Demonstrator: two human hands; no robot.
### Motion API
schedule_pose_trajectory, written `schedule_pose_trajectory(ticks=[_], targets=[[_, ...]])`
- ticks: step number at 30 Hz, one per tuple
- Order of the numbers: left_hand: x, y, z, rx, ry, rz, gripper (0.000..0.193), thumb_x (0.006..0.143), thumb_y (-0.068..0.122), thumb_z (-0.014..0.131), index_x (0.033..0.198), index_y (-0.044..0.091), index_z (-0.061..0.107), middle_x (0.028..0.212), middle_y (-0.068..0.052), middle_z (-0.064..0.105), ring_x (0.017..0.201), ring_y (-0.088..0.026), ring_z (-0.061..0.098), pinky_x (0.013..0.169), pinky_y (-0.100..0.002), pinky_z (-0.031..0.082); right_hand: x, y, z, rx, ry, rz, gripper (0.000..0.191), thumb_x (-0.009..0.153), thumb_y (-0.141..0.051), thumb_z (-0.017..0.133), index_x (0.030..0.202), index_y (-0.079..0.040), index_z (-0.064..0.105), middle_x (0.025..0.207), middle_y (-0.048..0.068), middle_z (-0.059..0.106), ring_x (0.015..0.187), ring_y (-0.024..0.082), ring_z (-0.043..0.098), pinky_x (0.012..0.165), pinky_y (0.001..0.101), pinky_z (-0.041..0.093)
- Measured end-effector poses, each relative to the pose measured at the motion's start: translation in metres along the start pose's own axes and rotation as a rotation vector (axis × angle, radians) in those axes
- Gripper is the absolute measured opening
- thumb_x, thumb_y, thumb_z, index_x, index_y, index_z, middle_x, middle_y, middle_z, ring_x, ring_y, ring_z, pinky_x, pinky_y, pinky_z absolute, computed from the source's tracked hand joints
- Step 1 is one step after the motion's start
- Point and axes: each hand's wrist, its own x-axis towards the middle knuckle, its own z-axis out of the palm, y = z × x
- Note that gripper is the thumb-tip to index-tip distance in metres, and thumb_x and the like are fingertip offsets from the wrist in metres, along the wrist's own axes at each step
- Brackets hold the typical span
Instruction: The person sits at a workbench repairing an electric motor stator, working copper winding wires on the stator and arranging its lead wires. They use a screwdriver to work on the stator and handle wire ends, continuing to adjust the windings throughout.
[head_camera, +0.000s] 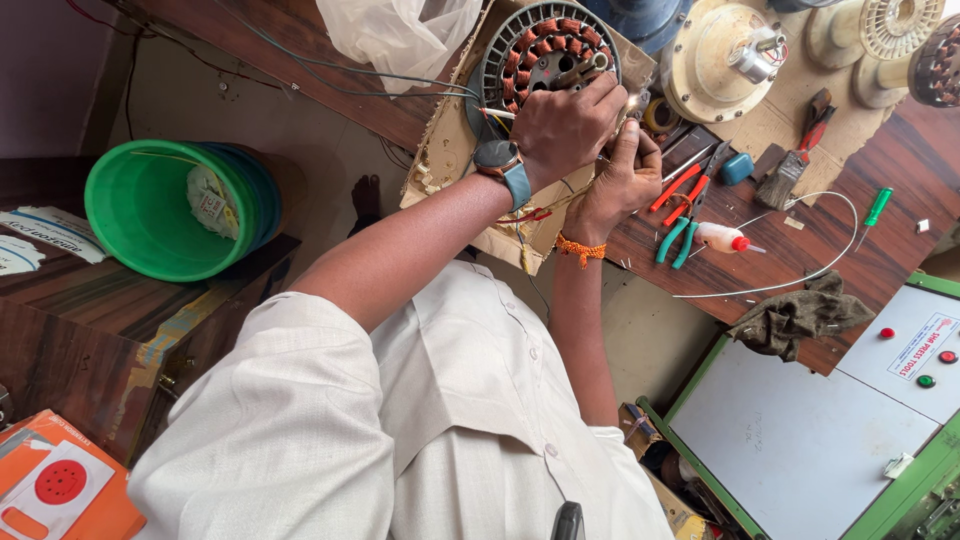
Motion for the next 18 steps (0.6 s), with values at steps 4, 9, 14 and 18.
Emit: schedule_pose_trajectory(ticks=[4, 9, 14, 18], targets=[[-0.0002, 0.0001, 0.0007, 0.005, 0.007, 0.003, 0.023, 0.088, 0.027, 0.075, 0.095, 0.011, 0.061, 0.094, -0.001, 0.061, 0.062, -0.022, 0.071, 0.047, -0.037, 0.054, 0.0005, 0.0007, -0.0002, -0.010, 0.008, -0.009, 0.017, 0.098, -0.010, 0.071, 0.098, 0.005, 0.065, 0.087, 0.011, 0.073, 0.073, 0.014, 0.069, 0.060, 0.0286, 0.058], [0.0002, -0.0010, 0.0023, 0.010, 0.001, 0.007, 0.022, 0.091, 0.027, 0.074, 0.094, 0.011, 0.060, 0.094, -0.002, 0.061, 0.062, -0.022, 0.071, 0.048, -0.037, 0.054, 0.0005, 0.0009, 0.0005, -0.006, 0.006, -0.016, 0.017, 0.098, -0.010, 0.070, 0.098, 0.006, 0.065, 0.087, 0.011, 0.073, 0.072, 0.015, 0.069, 0.059, 0.0288, 0.058], [-0.0006, -0.0012, 0.0022, 0.000, 0.003, 0.004, 0.022, 0.091, 0.027, 0.074, 0.095, 0.011, 0.059, 0.094, -0.002, 0.061, 0.062, -0.022, 0.071, 0.049, -0.037, 0.054, -0.0005, 0.0008, 0.0012, -0.020, 0.010, -0.025, 0.016, 0.098, -0.010, 0.070, 0.098, 0.006, 0.065, 0.087, 0.011, 0.073, 0.072, 0.014, 0.069, 0.059, 0.0282, 0.058], [-0.0011, -0.0020, 0.0012, -0.011, 0.004, 0.004, 0.022, 0.091, 0.027, 0.074, 0.096, 0.011, 0.060, 0.095, -0.002, 0.061, 0.063, -0.022, 0.071, 0.049, -0.037, 0.054, -0.0016, 0.0014, 0.0020, -0.019, 0.003, -0.025, 0.016, 0.097, -0.010, 0.071, 0.097, 0.005, 0.066, 0.086, 0.011, 0.073, 0.071, 0.014, 0.069, 0.059, 0.0278, 0.058]])
